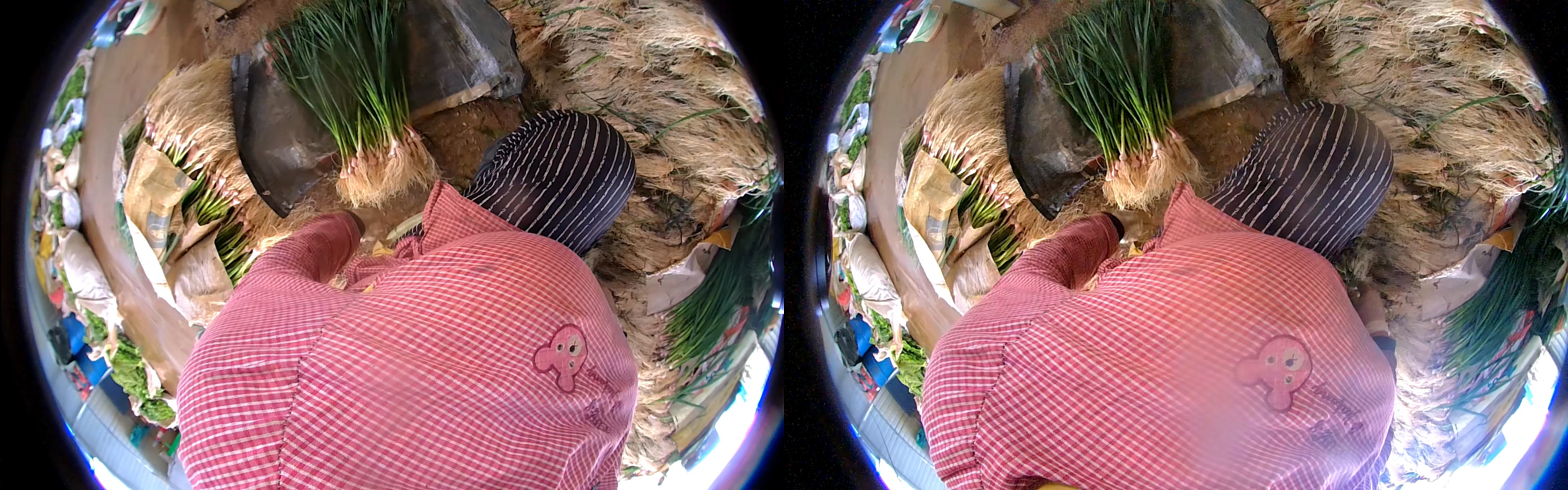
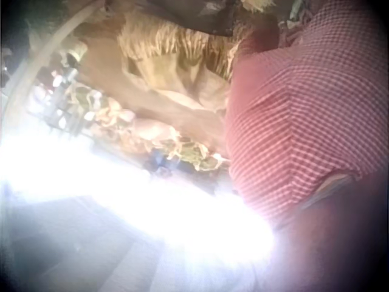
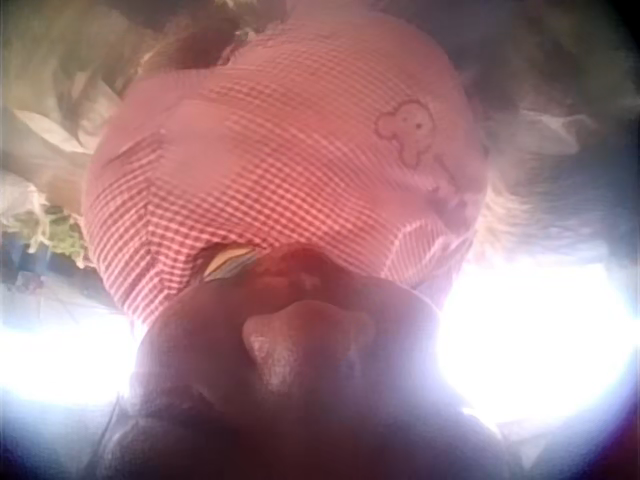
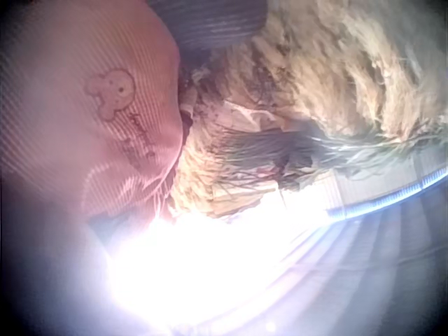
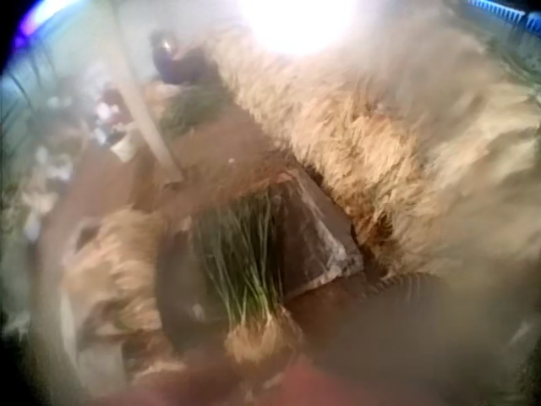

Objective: The person peels and cleans bunches of scallions by hand, removing outer layers and dirt from the bulbs before placing them on the work surface.

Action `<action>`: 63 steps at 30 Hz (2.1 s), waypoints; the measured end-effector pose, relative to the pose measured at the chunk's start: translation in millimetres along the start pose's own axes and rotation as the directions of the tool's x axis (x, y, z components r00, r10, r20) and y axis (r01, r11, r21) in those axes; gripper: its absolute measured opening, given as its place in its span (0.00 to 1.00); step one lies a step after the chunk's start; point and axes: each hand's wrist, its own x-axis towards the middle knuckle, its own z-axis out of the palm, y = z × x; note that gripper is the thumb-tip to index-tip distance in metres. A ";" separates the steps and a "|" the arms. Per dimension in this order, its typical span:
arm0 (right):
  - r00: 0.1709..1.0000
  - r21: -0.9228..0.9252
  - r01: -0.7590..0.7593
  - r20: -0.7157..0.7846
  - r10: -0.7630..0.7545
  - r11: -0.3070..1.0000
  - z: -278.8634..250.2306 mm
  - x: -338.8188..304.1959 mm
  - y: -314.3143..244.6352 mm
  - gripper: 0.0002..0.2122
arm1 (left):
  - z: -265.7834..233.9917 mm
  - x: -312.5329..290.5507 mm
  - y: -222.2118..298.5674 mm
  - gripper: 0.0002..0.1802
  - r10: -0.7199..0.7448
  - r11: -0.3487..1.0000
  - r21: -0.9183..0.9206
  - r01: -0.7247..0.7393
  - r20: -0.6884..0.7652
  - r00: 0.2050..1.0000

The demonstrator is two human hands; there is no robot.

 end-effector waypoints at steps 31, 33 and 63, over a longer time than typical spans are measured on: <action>0.999 0.068 0.039 -0.023 -0.038 0.997 11.5 13.0 14.4 0.15 | -50.2 12.0 51.7 0.05 0.710 0.567 -0.080 -0.820 -0.458 0.535; 0.999 0.072 0.042 -0.027 -0.040 0.997 13.3 13.4 17.4 0.15 | -50.9 8.6 62.1 0.05 0.511 0.611 -0.508 -0.607 -0.333 0.792; 0.987 0.034 0.108 -0.120 -0.103 0.994 70.5 5.4 98.6 0.13 | 5.1 46.5 99.6 0.18 0.550 0.706 0.537 -0.463 -0.002 0.835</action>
